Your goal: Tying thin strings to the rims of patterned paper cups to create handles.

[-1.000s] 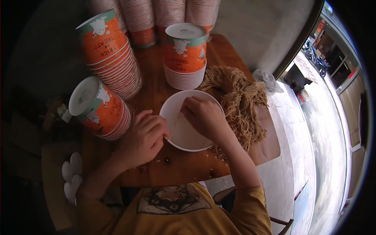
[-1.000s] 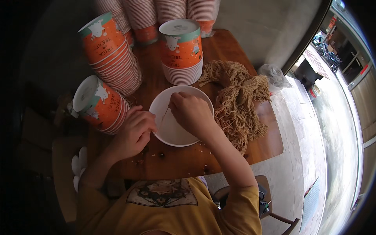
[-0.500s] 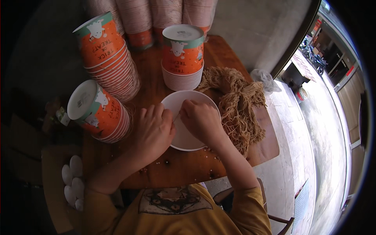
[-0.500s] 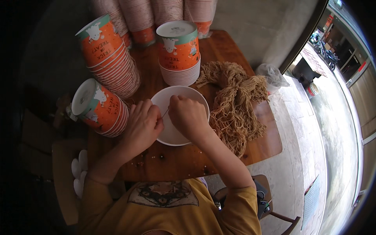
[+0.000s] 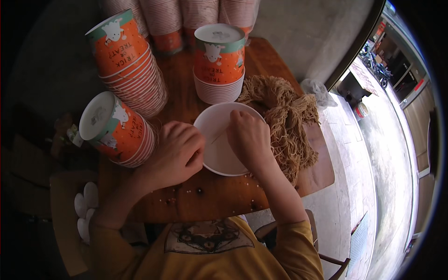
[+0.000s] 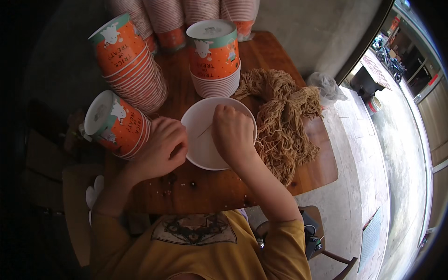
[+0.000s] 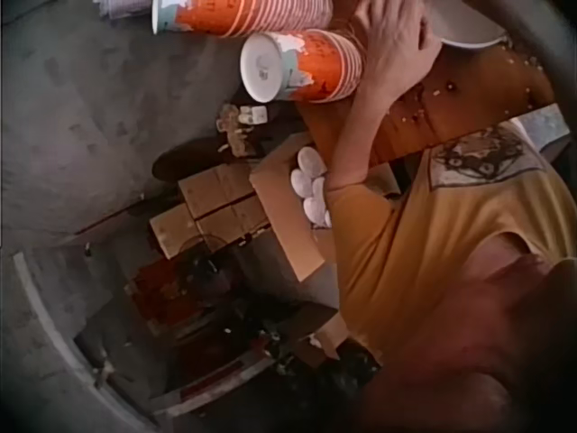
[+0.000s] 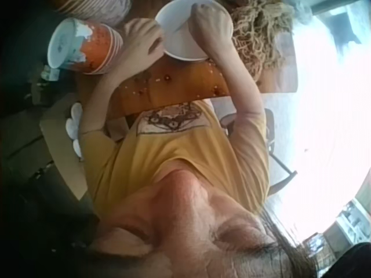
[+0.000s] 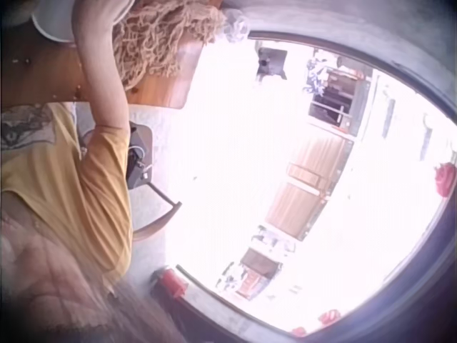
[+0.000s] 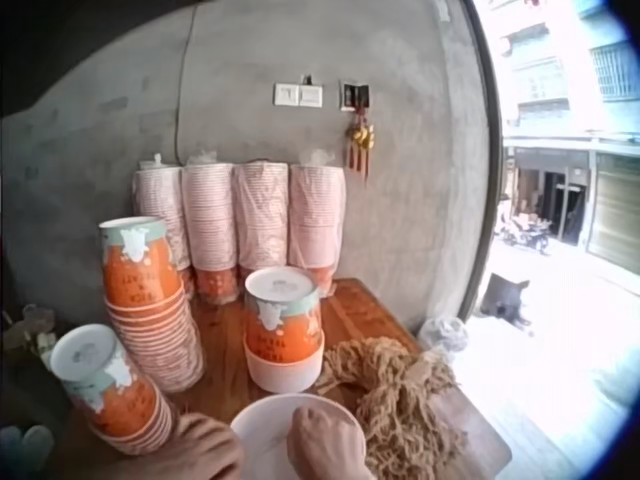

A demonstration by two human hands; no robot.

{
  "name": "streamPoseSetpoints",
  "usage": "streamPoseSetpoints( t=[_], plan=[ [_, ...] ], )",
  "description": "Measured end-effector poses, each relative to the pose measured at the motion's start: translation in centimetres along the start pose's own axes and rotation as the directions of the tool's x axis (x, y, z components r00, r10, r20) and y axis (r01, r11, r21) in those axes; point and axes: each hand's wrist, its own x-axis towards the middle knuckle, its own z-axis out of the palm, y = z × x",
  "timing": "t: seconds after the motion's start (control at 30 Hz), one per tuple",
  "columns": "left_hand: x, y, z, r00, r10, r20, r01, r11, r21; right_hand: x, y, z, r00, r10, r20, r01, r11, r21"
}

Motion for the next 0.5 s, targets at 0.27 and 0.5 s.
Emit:
streamPoseSetpoints(
  t=[0.27, 0.5],
  plan=[
    [-0.38, 0.41, -0.30, 0.975, 0.220, 0.030, -0.220, 0.975, -0.010, 0.06, 0.13, 0.40, 1.000, -0.015, -0.004, 0.015, 1.000, -0.006],
    [0.14, -0.41, -0.45, 0.880, 0.450, 0.151, -0.472, 0.863, 0.182, 0.47, 0.24, 0.55, 1.000, 0.007, 0.026, -0.008, 1.000, 0.025]
  ],
)
